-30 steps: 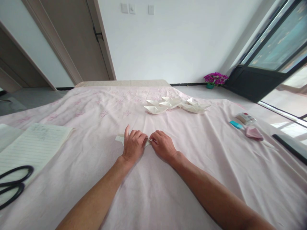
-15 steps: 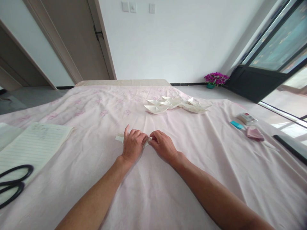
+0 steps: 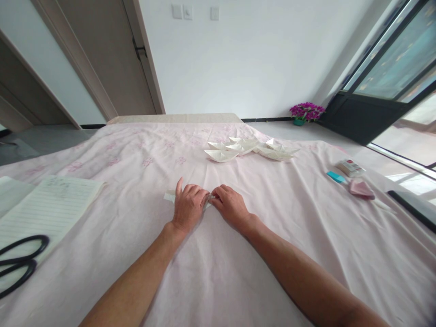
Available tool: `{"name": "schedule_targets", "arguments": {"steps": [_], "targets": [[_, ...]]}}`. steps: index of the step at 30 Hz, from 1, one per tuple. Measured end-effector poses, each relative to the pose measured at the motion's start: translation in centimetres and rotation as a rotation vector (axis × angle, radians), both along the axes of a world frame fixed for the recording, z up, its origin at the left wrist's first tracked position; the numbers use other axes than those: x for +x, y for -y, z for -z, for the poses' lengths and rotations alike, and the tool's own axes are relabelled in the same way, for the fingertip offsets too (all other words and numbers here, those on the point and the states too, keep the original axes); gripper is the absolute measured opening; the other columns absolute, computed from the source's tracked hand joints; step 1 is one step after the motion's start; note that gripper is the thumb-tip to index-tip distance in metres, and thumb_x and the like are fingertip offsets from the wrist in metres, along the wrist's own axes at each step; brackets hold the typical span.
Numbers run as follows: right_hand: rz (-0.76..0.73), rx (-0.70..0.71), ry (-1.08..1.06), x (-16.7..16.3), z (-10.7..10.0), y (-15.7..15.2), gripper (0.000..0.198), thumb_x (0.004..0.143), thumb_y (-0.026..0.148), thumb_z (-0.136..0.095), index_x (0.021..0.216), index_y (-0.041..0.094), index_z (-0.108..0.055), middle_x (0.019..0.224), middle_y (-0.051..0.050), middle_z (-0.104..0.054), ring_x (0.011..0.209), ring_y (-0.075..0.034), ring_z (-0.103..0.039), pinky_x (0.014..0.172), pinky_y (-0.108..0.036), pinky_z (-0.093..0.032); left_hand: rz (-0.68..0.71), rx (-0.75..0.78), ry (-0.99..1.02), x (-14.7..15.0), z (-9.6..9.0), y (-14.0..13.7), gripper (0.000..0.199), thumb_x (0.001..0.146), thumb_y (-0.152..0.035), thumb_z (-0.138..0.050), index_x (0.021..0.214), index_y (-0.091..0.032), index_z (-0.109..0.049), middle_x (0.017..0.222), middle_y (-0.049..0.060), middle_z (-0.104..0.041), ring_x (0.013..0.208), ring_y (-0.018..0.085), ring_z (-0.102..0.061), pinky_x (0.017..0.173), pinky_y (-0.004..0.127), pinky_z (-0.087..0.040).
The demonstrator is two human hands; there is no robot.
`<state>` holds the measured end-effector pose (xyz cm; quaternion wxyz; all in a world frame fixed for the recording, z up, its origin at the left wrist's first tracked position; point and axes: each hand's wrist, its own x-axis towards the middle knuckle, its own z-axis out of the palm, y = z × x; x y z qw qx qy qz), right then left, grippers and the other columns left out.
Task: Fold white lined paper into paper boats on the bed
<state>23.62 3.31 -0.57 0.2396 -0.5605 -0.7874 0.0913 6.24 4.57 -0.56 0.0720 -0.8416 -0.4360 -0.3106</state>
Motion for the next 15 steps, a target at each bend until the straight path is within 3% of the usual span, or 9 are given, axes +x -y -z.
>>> {"name": "schedule_targets", "arguments": {"steps": [7, 15], "targets": [[-0.016, 0.012, 0.029, 0.19, 0.06, 0.0, 0.012, 0.094, 0.029, -0.057, 0.088, 0.02, -0.064, 0.087, -0.002, -0.06, 0.081, -0.014, -0.055, 0.069, -0.024, -0.036, 0.083, 0.111, -0.045, 0.18, 0.11, -0.15, 0.017, 0.093, -0.022, -0.052, 0.083, -0.023, -0.066, 0.078, -0.001, -0.067, 0.085, 0.018, -0.059, 0.116, 0.054, -0.02], [-0.066, 0.014, 0.023, 0.39, 0.01, 0.08, 0.016, 0.095, 0.03, -0.056, 0.092, 0.021, -0.068, 0.088, -0.002, -0.062, 0.083, -0.014, -0.057, 0.071, -0.023, -0.038, 0.047, 0.084, -0.005, 0.04, 0.47, -0.41, 0.018, 0.094, -0.027, -0.052, 0.085, -0.024, -0.067, 0.079, -0.001, -0.069, 0.087, 0.019, -0.06, 0.115, 0.057, -0.02]]}}
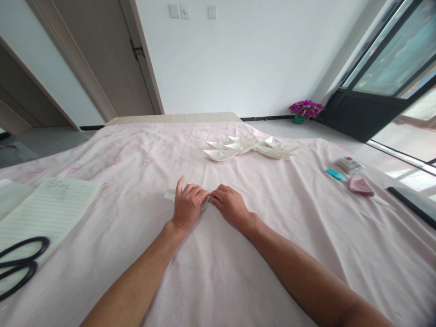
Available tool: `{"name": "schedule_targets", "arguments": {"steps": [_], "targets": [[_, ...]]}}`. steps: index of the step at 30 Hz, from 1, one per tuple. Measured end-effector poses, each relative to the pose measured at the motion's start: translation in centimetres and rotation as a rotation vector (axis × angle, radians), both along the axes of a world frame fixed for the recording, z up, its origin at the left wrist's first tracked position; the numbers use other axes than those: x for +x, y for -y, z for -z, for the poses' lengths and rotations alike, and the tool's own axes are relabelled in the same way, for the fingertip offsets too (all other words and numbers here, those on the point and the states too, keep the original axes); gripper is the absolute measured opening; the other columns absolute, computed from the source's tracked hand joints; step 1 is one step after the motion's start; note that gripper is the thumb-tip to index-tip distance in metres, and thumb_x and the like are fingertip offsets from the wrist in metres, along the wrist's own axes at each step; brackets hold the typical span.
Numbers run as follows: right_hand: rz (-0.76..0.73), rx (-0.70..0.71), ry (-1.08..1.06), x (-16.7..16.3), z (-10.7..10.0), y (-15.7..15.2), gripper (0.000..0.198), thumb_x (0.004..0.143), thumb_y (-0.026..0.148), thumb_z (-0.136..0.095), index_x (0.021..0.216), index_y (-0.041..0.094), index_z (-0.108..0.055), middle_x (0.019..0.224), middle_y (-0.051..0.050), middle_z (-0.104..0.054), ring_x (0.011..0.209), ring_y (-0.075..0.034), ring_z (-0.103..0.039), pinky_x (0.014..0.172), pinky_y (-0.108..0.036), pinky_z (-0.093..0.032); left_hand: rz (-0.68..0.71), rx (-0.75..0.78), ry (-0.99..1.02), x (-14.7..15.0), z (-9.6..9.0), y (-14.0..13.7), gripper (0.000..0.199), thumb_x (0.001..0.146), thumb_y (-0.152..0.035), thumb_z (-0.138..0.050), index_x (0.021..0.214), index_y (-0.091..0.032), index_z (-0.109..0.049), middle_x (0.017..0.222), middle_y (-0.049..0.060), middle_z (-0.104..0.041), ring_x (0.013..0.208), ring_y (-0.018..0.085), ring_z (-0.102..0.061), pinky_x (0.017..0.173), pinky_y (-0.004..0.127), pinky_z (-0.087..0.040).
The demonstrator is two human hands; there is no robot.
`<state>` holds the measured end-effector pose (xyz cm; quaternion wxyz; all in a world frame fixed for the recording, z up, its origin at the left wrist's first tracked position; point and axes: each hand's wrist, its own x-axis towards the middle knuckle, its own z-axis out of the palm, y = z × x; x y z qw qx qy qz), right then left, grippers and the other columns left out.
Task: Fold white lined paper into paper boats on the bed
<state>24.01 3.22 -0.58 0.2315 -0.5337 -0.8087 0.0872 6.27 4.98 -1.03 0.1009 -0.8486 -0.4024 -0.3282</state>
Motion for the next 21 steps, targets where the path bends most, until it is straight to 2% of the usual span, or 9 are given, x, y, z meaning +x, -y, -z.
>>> {"name": "schedule_targets", "arguments": {"steps": [5, 9, 12, 15, 21], "targets": [[0.026, 0.009, 0.087, -0.3, -0.6, 0.1, 0.022, 0.096, 0.029, -0.054, 0.082, 0.019, -0.067, 0.084, -0.002, -0.062, 0.078, -0.014, -0.055, 0.068, -0.024, -0.036, 0.021, -0.038, 0.005, -0.1, -0.4, 0.3, 0.016, 0.094, -0.025, -0.051, 0.088, -0.024, -0.066, 0.084, -0.001, -0.07, 0.092, 0.02, -0.062, 0.115, 0.057, -0.018], [0.037, 0.005, 0.125, -0.4, -0.9, 0.2, 0.022, 0.096, 0.028, -0.053, 0.082, 0.019, -0.066, 0.085, -0.002, -0.061, 0.078, -0.014, -0.055, 0.067, -0.024, -0.035, 0.065, -0.037, 0.008, -0.3, -1.0, 0.9, 0.015, 0.091, -0.019, -0.051, 0.097, -0.024, -0.065, 0.093, 0.002, -0.07, 0.101, 0.022, -0.061, 0.116, 0.057, -0.017], [0.032, 0.004, 0.134, -0.4, -0.8, 0.1, 0.023, 0.097, 0.029, -0.052, 0.082, 0.019, -0.066, 0.085, -0.002, -0.061, 0.078, -0.013, -0.055, 0.068, -0.025, -0.035, 0.076, -0.029, -0.006, -0.5, -1.0, 1.2, 0.014, 0.087, -0.021, -0.057, 0.1, -0.023, -0.064, 0.097, 0.003, -0.069, 0.106, 0.024, -0.059, 0.116, 0.058, -0.017], [0.027, 0.018, 0.126, -0.3, -0.6, 0.2, 0.025, 0.098, 0.03, -0.049, 0.083, 0.019, -0.065, 0.086, -0.003, -0.061, 0.078, -0.013, -0.055, 0.068, -0.025, -0.035, 0.041, -0.008, -0.019, -0.5, -0.6, 0.9, 0.009, 0.09, -0.025, -0.057, 0.093, -0.023, -0.064, 0.092, 0.002, -0.069, 0.102, 0.023, -0.06, 0.115, 0.057, -0.019], [0.035, 0.01, 0.062, -0.1, -0.3, 0.5, 0.017, 0.097, 0.03, -0.051, 0.098, 0.02, -0.065, 0.095, -0.004, -0.062, 0.086, -0.015, -0.057, 0.076, -0.026, -0.038, 0.009, 0.006, -0.015, -0.6, -0.4, 0.6, 0.015, 0.093, -0.024, -0.052, 0.084, -0.023, -0.065, 0.083, 0.0, -0.069, 0.092, 0.02, -0.061, 0.114, 0.056, -0.022]]}}
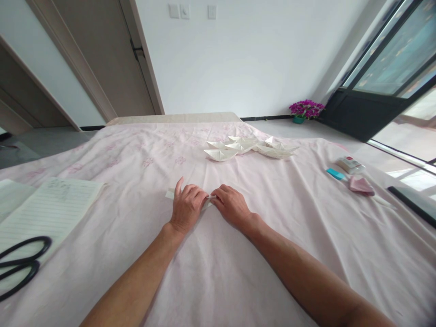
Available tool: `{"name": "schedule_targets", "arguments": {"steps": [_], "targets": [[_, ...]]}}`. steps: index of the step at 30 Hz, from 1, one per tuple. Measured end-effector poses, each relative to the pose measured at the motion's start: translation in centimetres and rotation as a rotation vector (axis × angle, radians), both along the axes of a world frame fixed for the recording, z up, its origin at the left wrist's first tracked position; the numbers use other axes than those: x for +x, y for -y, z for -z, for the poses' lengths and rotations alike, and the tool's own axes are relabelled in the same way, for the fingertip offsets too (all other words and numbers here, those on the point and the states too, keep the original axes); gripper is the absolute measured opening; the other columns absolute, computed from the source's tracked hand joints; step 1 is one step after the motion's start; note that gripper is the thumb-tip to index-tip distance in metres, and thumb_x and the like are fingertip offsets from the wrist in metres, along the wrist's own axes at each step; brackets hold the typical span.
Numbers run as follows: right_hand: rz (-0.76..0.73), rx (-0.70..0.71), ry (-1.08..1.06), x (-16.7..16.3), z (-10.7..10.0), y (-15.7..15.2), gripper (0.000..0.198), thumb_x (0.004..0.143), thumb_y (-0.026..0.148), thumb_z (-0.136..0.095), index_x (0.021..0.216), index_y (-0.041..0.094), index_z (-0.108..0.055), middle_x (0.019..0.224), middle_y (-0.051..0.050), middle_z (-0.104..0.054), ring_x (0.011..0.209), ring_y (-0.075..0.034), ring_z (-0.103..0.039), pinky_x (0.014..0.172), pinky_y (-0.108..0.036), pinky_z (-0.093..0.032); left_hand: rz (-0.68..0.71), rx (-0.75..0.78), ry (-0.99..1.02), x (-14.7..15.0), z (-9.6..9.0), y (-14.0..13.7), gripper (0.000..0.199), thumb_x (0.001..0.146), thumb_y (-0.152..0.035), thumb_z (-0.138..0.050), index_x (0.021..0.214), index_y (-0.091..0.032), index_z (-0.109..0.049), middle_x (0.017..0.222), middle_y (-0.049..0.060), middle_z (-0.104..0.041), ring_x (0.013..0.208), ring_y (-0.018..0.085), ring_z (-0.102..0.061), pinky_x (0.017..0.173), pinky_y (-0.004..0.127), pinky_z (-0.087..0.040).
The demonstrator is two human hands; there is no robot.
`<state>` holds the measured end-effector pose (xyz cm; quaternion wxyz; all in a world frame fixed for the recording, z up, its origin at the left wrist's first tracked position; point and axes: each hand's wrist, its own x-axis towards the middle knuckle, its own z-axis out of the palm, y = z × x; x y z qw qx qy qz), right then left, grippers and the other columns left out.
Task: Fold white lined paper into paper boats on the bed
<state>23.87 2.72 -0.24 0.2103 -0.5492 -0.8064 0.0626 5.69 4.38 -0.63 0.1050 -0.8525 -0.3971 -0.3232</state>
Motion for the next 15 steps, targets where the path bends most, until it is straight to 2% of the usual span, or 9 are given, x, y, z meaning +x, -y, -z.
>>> {"name": "schedule_targets", "arguments": {"steps": [6, 10, 15], "targets": [[0.007, -0.01, 0.117, -0.2, -0.43, -0.1, 0.019, 0.098, 0.026, -0.048, 0.091, 0.02, -0.065, 0.091, -0.006, -0.062, 0.084, -0.017, -0.055, 0.074, -0.028, -0.037, 0.031, -0.009, 0.012, -0.05, -0.06, 0.07, 0.013, 0.093, -0.026, -0.054, 0.086, -0.023, -0.065, 0.086, 0.001, -0.07, 0.095, 0.021, -0.061, 0.114, 0.056, -0.023], [0.017, -0.035, 0.067, -0.1, -0.66, -0.2, 0.02, 0.099, 0.026, -0.047, 0.091, 0.019, -0.064, 0.09, -0.004, -0.061, 0.083, -0.015, -0.055, 0.074, -0.026, -0.037, 0.069, -0.031, 0.004, -0.08, 0.25, -0.09, 0.018, 0.092, -0.016, -0.05, 0.098, -0.025, -0.065, 0.092, 0.001, -0.071, 0.098, 0.02, -0.061, 0.115, 0.054, -0.022], [-0.009, -0.033, -0.002, 0.29, -0.18, -0.38, 0.021, 0.099, 0.027, -0.046, 0.091, 0.019, -0.064, 0.089, -0.003, -0.06, 0.083, -0.014, -0.055, 0.073, -0.025, -0.037, 0.057, -0.036, -0.022, -0.06, 0.52, -0.34, 0.016, 0.093, -0.019, -0.051, 0.095, -0.024, -0.066, 0.088, 0.001, -0.07, 0.089, 0.019, -0.062, 0.115, 0.055, -0.022]]}}
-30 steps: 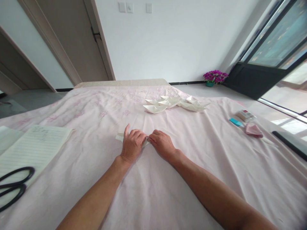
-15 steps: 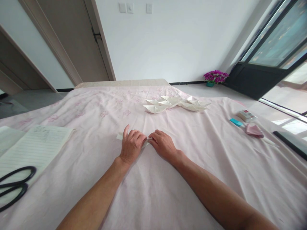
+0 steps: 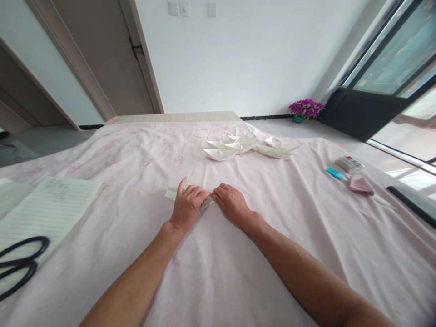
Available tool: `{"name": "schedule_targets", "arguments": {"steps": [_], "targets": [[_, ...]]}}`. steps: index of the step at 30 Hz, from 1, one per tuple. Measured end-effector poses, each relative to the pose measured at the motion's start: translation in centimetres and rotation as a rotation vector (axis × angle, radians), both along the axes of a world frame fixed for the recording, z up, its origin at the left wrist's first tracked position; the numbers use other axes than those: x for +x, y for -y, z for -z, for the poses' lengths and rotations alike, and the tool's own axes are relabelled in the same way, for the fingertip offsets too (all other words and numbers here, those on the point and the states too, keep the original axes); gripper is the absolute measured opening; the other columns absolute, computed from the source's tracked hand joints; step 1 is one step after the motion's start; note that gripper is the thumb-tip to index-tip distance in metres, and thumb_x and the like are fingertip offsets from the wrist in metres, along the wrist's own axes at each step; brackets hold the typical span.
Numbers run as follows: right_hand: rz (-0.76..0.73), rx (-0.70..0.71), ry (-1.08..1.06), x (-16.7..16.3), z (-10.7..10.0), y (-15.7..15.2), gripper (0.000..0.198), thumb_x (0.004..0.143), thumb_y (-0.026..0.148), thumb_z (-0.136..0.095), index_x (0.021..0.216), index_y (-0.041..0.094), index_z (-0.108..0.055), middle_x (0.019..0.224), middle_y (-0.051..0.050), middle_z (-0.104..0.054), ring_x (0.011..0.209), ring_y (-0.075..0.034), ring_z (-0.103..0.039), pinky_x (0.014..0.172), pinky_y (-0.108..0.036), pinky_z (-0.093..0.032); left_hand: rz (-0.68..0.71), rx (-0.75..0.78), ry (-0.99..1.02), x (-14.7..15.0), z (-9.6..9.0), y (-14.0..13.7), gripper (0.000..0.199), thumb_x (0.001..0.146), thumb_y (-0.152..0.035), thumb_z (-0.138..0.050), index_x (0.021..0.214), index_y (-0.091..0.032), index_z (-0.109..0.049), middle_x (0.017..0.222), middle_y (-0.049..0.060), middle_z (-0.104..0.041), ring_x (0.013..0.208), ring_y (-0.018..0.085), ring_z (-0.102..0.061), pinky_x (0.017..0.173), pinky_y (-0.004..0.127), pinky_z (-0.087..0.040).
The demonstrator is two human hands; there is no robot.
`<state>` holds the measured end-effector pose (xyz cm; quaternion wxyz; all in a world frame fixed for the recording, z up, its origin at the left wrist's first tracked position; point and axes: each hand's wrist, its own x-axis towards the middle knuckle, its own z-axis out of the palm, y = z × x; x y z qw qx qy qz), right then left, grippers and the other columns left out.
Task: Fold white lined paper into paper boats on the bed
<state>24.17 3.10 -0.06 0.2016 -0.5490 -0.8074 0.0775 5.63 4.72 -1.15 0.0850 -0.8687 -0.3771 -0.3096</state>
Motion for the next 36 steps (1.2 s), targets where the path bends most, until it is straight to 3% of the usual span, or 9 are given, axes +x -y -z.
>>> {"name": "schedule_targets", "arguments": {"steps": [14, 21, 36], "targets": [[-0.004, -0.015, -0.154, 0.7, 0.6, -0.3, 0.007, 0.089, 0.02, -0.061, 0.094, 0.02, -0.065, 0.089, -0.002, -0.066, 0.085, -0.015, -0.059, 0.073, -0.025, -0.04, 0.104, 0.147, -0.194, 0.3, -0.5, -2.0, 0.026, 0.091, -0.011, -0.044, 0.077, -0.021, -0.063, 0.062, -0.004, -0.055, 0.059, 0.012, -0.054, 0.115, 0.052, -0.027], [-0.025, -0.036, -0.177, 0.8, 0.7, -0.2, 0.005, 0.088, 0.022, -0.062, 0.091, 0.019, -0.066, 0.088, -0.003, -0.066, 0.086, -0.015, -0.06, 0.077, -0.025, -0.041, 0.121, 0.15, -0.176, 0.2, -0.6, -2.0, 0.023, 0.089, -0.011, -0.046, 0.082, -0.022, -0.065, 0.061, -0.004, -0.056, 0.058, 0.012, -0.055, 0.115, 0.055, -0.025], [-0.071, -0.014, -0.213, 1.1, 0.8, -0.1, 0.008, 0.09, 0.024, -0.062, 0.092, 0.021, -0.069, 0.088, -0.002, -0.066, 0.085, -0.014, -0.06, 0.077, -0.024, -0.041, 0.123, 0.173, -0.194, 0.3, -0.5, -2.0, 0.029, 0.09, -0.011, -0.045, 0.069, -0.021, -0.061, 0.06, -0.004, -0.054, 0.055, 0.012, -0.053, 0.118, 0.056, -0.021]]}}
